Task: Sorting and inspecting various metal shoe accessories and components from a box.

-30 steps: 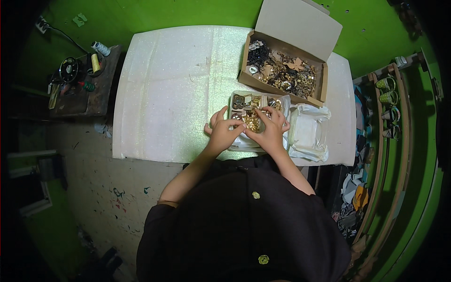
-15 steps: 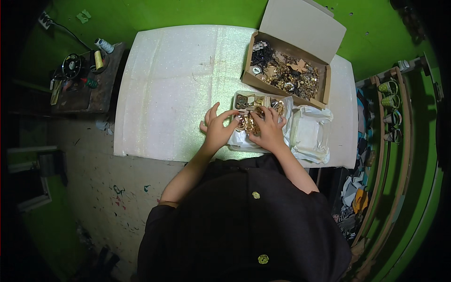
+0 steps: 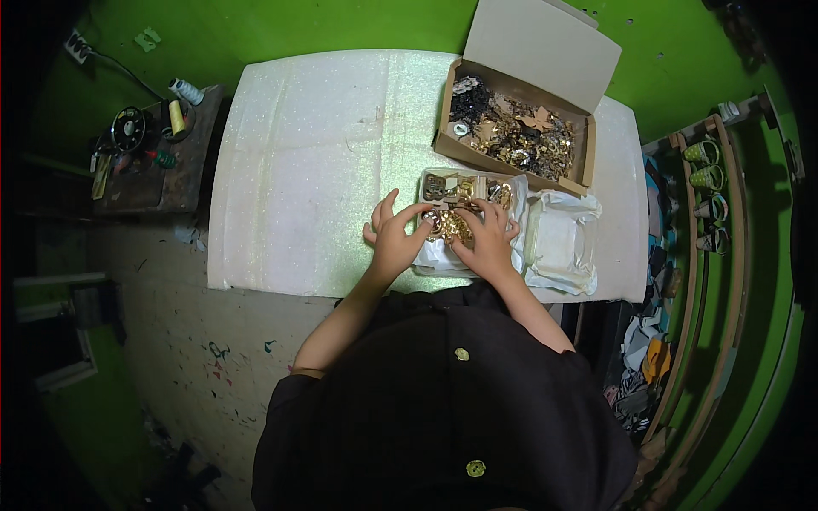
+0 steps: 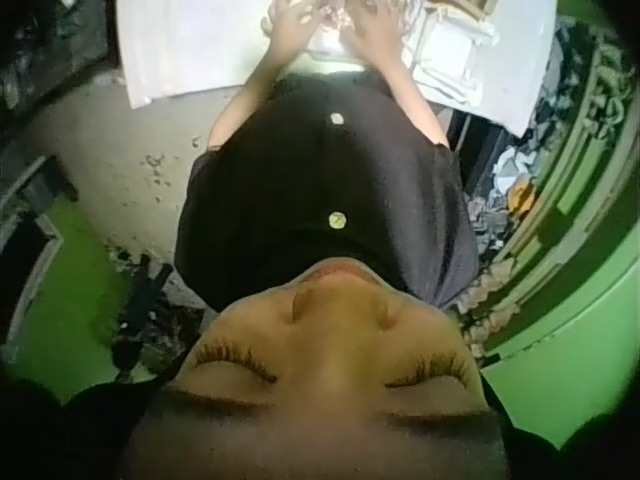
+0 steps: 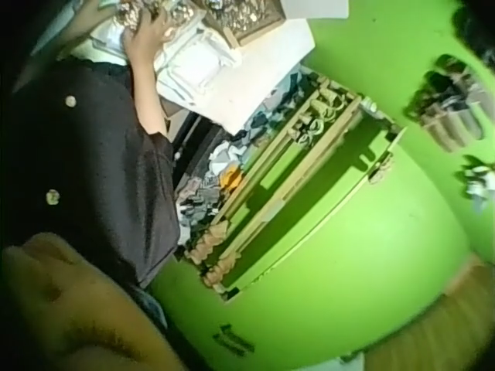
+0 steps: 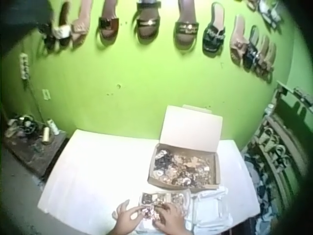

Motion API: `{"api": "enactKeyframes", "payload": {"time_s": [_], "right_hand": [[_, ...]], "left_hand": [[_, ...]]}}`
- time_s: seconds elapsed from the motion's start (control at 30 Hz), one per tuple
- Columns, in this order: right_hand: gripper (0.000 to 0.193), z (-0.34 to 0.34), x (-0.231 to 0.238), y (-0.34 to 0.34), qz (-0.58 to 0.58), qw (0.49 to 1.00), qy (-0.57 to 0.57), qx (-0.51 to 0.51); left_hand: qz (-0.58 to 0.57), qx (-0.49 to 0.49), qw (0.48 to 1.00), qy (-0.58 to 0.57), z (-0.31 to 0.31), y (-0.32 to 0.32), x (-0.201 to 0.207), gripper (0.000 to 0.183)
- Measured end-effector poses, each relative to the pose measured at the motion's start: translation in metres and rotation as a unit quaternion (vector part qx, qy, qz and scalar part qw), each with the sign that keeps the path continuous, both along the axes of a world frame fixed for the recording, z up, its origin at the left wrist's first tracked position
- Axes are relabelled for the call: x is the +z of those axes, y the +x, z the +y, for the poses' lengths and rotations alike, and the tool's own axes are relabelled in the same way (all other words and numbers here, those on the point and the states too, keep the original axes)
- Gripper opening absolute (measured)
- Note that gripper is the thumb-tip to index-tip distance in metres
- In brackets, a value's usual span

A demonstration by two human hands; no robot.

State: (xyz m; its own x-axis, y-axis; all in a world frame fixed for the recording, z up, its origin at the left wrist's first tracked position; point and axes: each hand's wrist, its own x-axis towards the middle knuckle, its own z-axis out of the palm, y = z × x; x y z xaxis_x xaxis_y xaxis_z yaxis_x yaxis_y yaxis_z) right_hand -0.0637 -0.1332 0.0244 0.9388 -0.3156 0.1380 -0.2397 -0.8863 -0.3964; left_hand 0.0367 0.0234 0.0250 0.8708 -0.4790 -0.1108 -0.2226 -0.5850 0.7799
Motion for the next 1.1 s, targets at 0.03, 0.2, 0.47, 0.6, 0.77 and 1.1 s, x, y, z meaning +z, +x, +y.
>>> {"api": "enactKeyframes", "payload": {"time_s": [0.03, 0.2, 0.47, 0.6, 0.77, 1.1], "right_hand": [[0.049, 0.0, 0.0, -0.001, -0.005, 1.0, 0.007, -0.007], [0.045, -0.014, 0.004, -0.007, -0.04, 0.998, 0.012, -0.057], [0.041, -0.057, 0.006, -0.021, -0.091, 0.982, 0.016, -0.165], [0.038, -0.078, 0.008, -0.022, -0.118, 0.975, 0.015, -0.187], [0.027, -0.115, 0.02, -0.003, -0.18, 0.962, -0.033, -0.203], [0.043, -0.206, 0.052, 0.068, 0.046, 0.998, 0.029, -0.013]], "left_hand": [[-0.004, -0.001, 1.0, -0.006, 0.0, 0.0, 0.001, 0.029], [-0.016, 0.004, 1.0, 0.001, -0.012, 0.006, 0.015, 0.031], [-0.058, -0.053, 0.993, -0.083, -0.045, 0.021, 0.028, 0.032], [-0.088, -0.088, 0.99, -0.06, -0.061, 0.026, 0.03, 0.037], [-0.161, -0.126, 0.979, -0.003, -0.084, 0.04, 0.027, 0.045], [-0.204, -0.252, 0.937, 0.129, -0.104, 0.06, 0.015, 0.055]]}}
